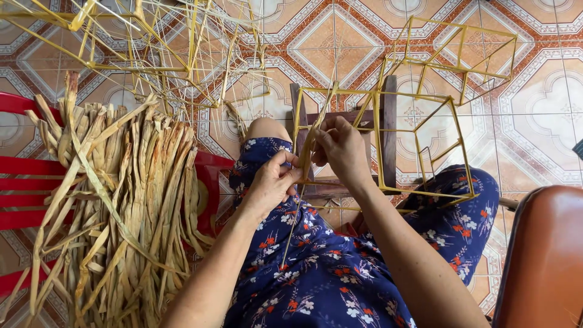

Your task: Hand-weaving bamboo strips into geometric lantern frames.

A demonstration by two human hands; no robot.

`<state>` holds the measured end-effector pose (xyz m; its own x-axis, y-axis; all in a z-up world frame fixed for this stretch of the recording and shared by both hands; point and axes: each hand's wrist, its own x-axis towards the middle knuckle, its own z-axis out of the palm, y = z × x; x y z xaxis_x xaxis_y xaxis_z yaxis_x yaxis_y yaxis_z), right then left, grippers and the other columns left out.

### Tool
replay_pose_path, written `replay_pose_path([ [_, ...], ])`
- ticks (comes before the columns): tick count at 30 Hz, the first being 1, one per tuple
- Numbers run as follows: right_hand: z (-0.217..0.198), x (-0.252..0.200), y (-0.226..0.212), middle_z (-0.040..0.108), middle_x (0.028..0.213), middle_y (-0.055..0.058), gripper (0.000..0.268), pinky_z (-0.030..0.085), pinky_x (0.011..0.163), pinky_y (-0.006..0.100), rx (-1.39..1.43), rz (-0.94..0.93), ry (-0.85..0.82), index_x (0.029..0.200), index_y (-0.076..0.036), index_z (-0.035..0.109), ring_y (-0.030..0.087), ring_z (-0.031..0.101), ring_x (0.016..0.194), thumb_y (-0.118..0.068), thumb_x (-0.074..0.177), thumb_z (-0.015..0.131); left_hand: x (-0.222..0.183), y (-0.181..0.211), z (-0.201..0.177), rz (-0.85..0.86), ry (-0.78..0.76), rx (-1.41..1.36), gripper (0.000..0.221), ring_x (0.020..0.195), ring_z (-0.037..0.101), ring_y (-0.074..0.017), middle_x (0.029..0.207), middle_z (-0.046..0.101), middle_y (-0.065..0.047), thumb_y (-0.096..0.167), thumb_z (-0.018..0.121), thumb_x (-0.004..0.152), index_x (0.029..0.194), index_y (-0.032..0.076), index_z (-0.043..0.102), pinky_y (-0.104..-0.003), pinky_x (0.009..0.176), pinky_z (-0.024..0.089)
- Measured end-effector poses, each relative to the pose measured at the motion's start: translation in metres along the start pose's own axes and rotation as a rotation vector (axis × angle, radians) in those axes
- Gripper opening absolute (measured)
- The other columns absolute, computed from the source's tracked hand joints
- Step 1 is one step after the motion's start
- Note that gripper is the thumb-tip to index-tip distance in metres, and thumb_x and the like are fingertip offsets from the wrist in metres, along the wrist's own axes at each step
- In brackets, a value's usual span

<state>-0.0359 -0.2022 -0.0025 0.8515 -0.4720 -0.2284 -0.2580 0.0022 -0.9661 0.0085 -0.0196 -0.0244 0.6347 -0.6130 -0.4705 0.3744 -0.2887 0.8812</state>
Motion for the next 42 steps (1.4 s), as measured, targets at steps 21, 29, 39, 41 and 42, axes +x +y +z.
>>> replay_pose_path([
  [21,-0.019,-0.109,0.048,0.069,0.069,0.005,0.030,0.055,0.057,0.028,0.003,0.024,0.014,0.088,0.003,0.068,0.013,0.063,0.060,-0.017,0.108,0.060,-0.006,0.020,0.014,0.206,0.130,0.209,0.025,0.062,0.067,-0.0051,0.074,0.076,-0.007,0.003,0.066,0.091,0.114,0.007,0.059,-0.021,0.050,0.049],
  [29,0.013,-0.054,0.069,0.032,0.160,0.031,0.076,0.039,0.116,0.046,-0.310,-0.620,0.064,0.153,0.003,0.041,0.046,0.035,0.147,0.001,0.081,0.065,0.016,-0.006,0.001,0.059,-0.055,0.197,0.025,0.046,0.049,-0.0009,0.075,0.077,-0.004,0.011,0.057,0.099,0.112,0.010,0.078,-0.017,0.039,0.041],
  [39,-0.020,-0.066,0.130,0.064,0.130,0.026,0.019,0.050,0.098,0.044,-0.399,-0.500,-0.059,0.111,0.001,0.068,0.040,0.060,0.121,-0.009,0.095,0.062,0.009,0.004,-0.023,0.048,-0.369,0.125,0.009,0.060,0.060,-0.0022,0.086,0.074,-0.005,0.011,0.062,0.101,0.108,0.007,0.066,-0.018,0.054,0.053],
  [41,-0.041,-0.081,0.120,0.075,0.082,0.011,0.028,0.056,0.078,0.040,-0.522,-0.176,-0.223,0.090,-0.006,0.073,0.028,0.073,0.082,-0.023,0.105,0.056,0.013,0.001,-0.021,0.053,-0.378,0.141,0.009,0.057,0.061,-0.0054,0.084,0.074,-0.006,0.014,0.060,0.102,0.106,0.006,0.062,-0.020,0.052,0.052],
  [42,-0.047,-0.093,0.106,0.075,0.082,0.011,0.028,0.056,0.078,0.040,-0.524,-0.170,-0.224,0.090,-0.006,0.073,0.028,0.073,0.082,-0.023,0.105,0.056,0.009,0.004,-0.018,0.050,-0.380,0.136,0.009,0.057,0.061,-0.0054,0.084,0.074,-0.006,0.014,0.060,0.102,0.106,0.006,0.062,-0.020,0.052,0.052],
])
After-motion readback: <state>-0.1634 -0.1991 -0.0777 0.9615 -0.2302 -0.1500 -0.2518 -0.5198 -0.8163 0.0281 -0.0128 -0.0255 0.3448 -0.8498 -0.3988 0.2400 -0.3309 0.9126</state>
